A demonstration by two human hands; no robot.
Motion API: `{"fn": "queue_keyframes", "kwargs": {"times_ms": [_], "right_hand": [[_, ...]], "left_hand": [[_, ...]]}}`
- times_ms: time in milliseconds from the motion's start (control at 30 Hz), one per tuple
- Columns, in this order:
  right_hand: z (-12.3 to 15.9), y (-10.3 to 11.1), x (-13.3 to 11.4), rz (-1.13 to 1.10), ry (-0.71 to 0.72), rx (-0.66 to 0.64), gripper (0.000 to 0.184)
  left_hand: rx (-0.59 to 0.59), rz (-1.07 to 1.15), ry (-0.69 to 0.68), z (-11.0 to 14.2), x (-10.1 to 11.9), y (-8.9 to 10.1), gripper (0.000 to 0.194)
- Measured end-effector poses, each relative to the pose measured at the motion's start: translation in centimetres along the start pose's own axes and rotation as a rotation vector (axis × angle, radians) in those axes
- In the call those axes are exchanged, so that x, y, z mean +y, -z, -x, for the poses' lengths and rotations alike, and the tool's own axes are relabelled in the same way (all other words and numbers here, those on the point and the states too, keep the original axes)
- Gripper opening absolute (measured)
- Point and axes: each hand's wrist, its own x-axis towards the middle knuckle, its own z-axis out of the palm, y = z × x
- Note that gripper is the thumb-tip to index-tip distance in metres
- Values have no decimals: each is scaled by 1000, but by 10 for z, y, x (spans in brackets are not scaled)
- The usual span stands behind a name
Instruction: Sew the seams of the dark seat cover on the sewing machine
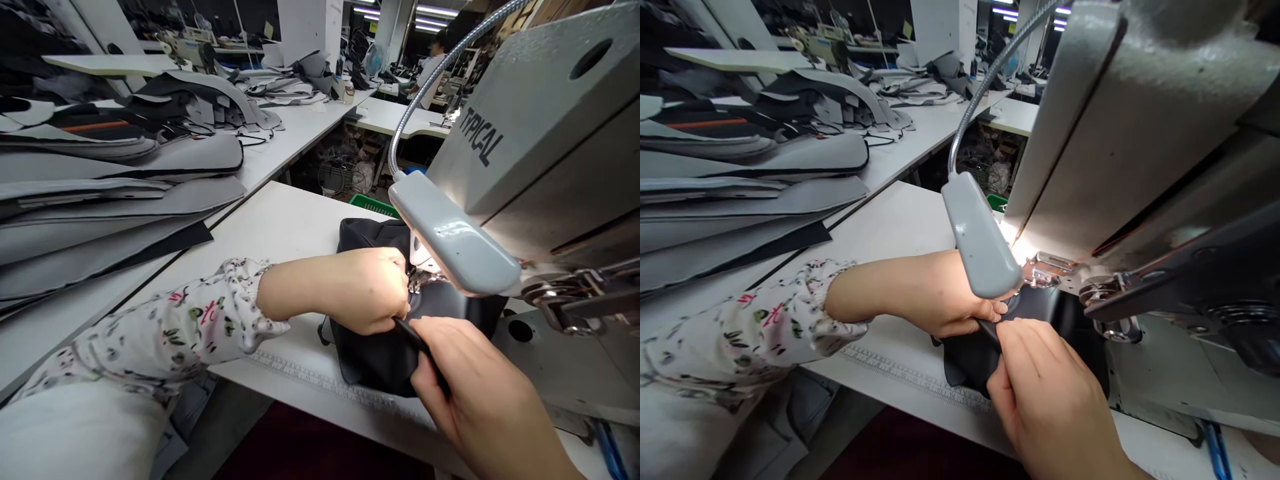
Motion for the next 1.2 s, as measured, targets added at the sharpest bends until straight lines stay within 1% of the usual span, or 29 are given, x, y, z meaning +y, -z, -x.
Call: {"fn": "queue_keyframes", "kwargs": {"times_ms": [133,267,400,567,767,833,967,1033,1100,1133,1167,1200], "right_hand": [[3,-2,7,-7,4,-25,25],[3,-5,14,-19,1,-52,27],[1,-4,20,-9,-13,-74,26],[2,-6,28,3,-4,-82,31],[4,-10,34,-12,18,-67,34],[2,-11,37,-21,26,-63,33],[3,-10,40,-7,31,-19,32],[11,-7,34,13,-5,29,33],[25,-9,18,-3,-25,128,35],[34,-13,7,-56,-14,184,36],[42,-22,-5,-158,20,223,36],[50,-34,-17,-315,60,232,35]], "left_hand": [[-34,-13,0,2,-1,-1,18],[35,-31,-22,3,-1,0,23],[37,-52,-21,4,1,1,27],[95,-74,65,7,12,-7,29],[104,-128,167,11,26,-18,29],[110,-160,205,10,31,-23,28],[163,-223,310,8,41,-37,28],[183,-247,357,7,43,-44,29],[206,-255,369,7,42,-50,28],[223,-252,358,7,40,-52,28],[242,-245,340,6,38,-54,27],[259,-237,320,6,36,-54,27]]}}
